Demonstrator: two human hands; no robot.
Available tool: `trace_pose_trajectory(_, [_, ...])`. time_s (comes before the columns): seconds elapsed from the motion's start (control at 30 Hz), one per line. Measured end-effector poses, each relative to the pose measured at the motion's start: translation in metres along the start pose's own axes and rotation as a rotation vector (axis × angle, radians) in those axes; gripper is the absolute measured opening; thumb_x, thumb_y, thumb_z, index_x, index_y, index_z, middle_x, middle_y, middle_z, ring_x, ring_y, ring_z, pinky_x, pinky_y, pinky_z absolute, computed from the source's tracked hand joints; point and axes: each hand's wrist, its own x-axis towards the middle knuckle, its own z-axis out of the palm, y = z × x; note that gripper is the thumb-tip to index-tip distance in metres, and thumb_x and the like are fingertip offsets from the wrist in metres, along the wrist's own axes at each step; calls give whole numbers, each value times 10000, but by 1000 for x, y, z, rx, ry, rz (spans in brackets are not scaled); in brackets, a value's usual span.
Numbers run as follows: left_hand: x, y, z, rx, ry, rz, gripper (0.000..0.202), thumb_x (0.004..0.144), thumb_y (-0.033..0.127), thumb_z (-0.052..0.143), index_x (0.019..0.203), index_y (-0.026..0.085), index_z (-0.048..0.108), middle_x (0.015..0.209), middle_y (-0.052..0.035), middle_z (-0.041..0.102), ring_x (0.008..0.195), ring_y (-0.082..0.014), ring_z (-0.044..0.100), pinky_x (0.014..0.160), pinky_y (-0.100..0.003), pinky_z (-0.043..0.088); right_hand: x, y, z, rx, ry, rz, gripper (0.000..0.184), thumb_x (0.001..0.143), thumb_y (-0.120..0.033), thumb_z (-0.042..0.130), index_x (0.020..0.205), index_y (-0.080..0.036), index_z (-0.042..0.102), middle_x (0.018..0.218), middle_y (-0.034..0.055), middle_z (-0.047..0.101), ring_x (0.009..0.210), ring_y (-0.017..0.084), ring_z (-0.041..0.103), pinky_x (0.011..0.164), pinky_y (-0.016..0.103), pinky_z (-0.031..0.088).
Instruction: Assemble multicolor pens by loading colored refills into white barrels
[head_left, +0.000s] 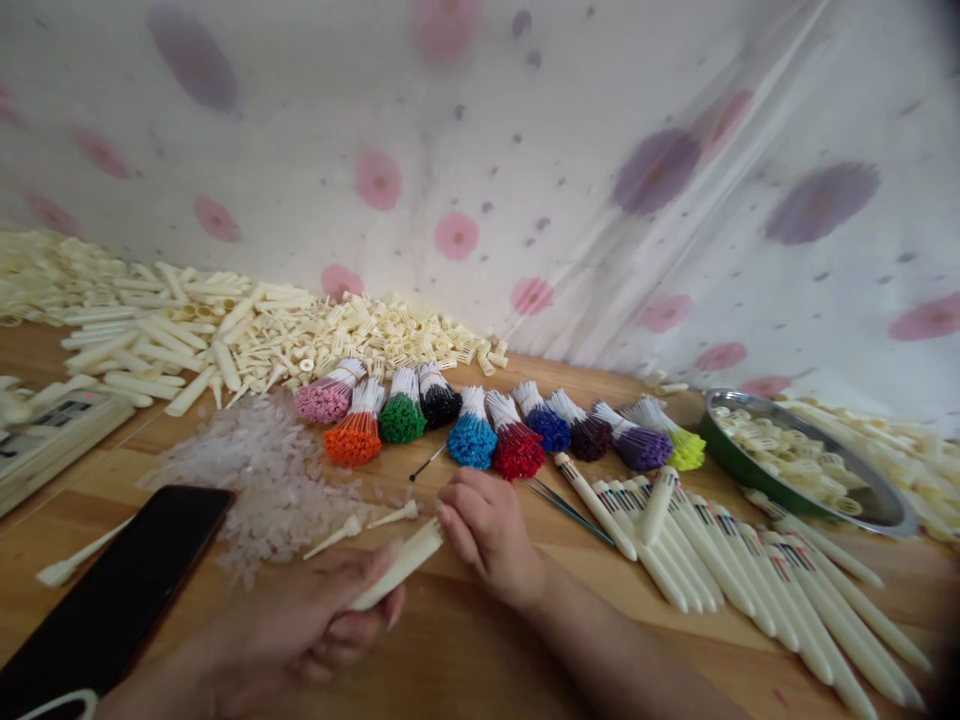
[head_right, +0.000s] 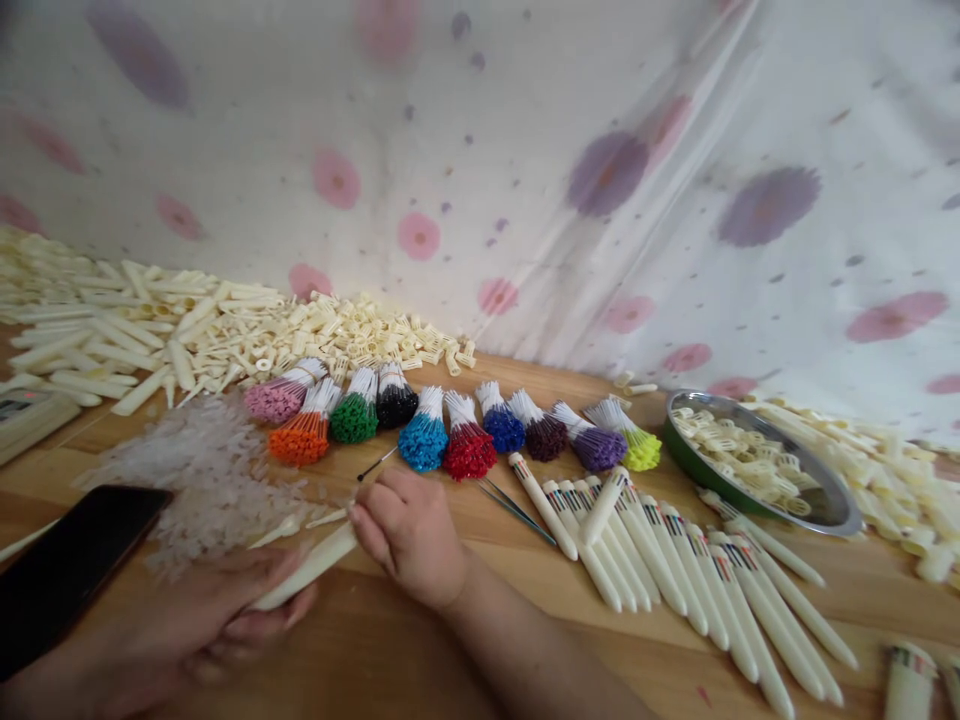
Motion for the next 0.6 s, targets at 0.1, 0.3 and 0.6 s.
trace_pose_trajectory(0.1, [7,-3,8,246,280,193,399,824,511,348,711,209,583,608,4,546,546,-148,519,475,-227,379,4,1,1,-57,-6,120,416,932,-274,287,602,-175,520,545,5,477,483,111,378,497,231,270])
trace_pose_trajectory(0.3, [10,-6,14,425,501,346,284,806,443,447,730,209,590,645,-1,601,606,-169,563,575,-263,426,8,7,-7,-51,-120,126,426,938,-278,355,560,-174,522,492,-32,454,446,90,365,450,200,257])
trace_pose_trajectory(0.6, [9,-8,10,-53,70,75,404,792,585,372,739,222,542,536,68,387,445,-99,319,438,-198,277,6,4,-1,-86,-115,62,414,946,-260,334,601,-170,545,546,-2,483,496,109,427,505,227,293])
